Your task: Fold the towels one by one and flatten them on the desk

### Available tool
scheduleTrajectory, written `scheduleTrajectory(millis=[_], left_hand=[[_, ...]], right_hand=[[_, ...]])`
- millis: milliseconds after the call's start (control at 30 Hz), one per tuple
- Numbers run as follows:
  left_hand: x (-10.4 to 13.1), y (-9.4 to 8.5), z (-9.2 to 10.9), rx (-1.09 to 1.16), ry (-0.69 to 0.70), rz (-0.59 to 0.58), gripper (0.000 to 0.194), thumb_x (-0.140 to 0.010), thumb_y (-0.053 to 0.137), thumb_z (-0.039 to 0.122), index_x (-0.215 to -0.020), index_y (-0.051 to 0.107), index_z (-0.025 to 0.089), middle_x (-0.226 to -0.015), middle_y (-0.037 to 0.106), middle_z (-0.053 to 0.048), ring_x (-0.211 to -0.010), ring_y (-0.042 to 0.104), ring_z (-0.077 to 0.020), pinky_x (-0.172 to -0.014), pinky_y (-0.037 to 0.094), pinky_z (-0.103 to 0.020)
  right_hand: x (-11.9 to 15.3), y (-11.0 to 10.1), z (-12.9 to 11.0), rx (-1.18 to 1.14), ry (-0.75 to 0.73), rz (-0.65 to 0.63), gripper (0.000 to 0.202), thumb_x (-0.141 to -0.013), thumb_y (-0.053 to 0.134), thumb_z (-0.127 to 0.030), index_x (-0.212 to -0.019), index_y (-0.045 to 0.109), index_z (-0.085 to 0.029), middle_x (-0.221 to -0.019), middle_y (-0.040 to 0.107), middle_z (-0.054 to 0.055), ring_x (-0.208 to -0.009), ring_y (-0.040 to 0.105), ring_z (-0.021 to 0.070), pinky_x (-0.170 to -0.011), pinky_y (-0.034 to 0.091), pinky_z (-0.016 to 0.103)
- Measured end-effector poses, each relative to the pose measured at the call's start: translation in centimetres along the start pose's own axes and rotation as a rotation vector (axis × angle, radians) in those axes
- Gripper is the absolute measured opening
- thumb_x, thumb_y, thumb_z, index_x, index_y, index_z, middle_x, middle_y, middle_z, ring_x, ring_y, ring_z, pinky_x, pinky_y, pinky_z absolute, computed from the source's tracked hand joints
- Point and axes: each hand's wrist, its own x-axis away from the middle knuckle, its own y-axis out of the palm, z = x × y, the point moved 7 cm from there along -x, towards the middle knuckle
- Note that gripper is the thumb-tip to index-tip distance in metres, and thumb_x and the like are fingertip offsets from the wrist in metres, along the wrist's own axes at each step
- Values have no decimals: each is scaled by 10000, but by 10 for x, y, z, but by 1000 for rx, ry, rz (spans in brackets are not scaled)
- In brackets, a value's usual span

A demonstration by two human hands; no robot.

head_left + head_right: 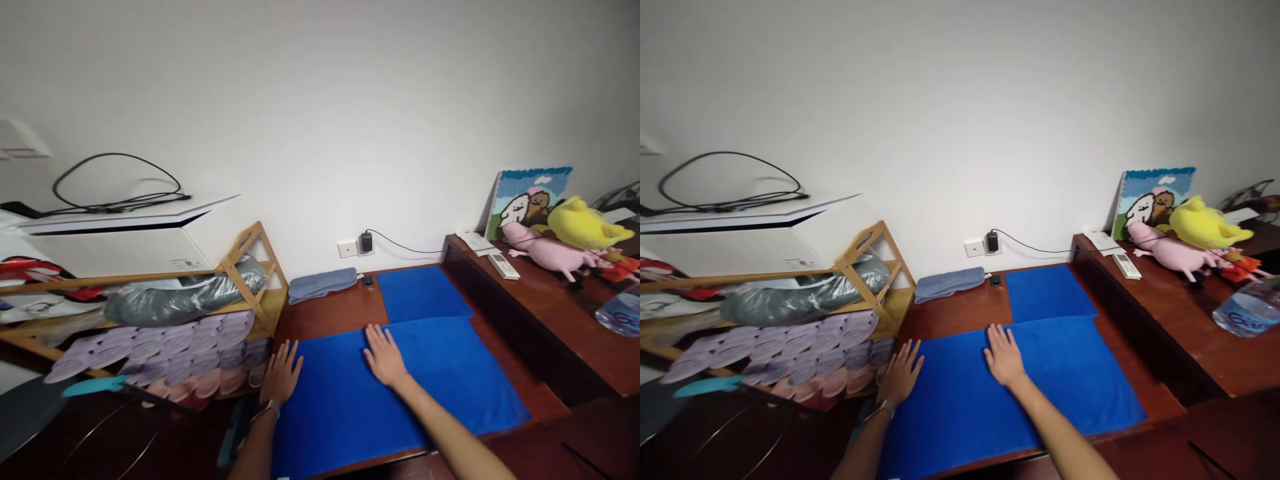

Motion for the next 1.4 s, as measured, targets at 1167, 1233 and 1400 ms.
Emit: scheduleTrajectory(millis=[1167, 1233, 1400], left_hand=[[114, -40, 75, 139, 135, 43, 538, -1092, 354, 433, -1603, 426, 281, -1685, 403, -83, -1555, 372, -257, -1252, 364, -511], [126, -40, 65, 115, 104, 18, 548, -1084, 378, 449, -1596, 442, 263, -1678, 407, -113, -1544, 391, -286, -1238, 381, -534], [135, -39, 47, 92, 118, -16, 570, -1079, 390, 477, -1615, 401, 284, -1687, 386, -115, -1548, 382, -293, -1236, 375, -544]], right_hand=[[68, 2, -64, -69, -64, -53, 638, -1085, 230, -460, -1652, 325, -183, -1693, 339, 76, -1586, 277, 251, -1302, 226, 486], [64, 21, -128, -161, -127, -123, 643, -1085, 244, -474, -1654, 316, -185, -1699, 315, 76, -1591, 262, 255, -1304, 218, 487], [60, 45, -182, -226, -144, -223, 665, -1077, 282, -481, -1654, 305, -150, -1707, 259, 111, -1608, 196, 273, -1309, 186, 528]])
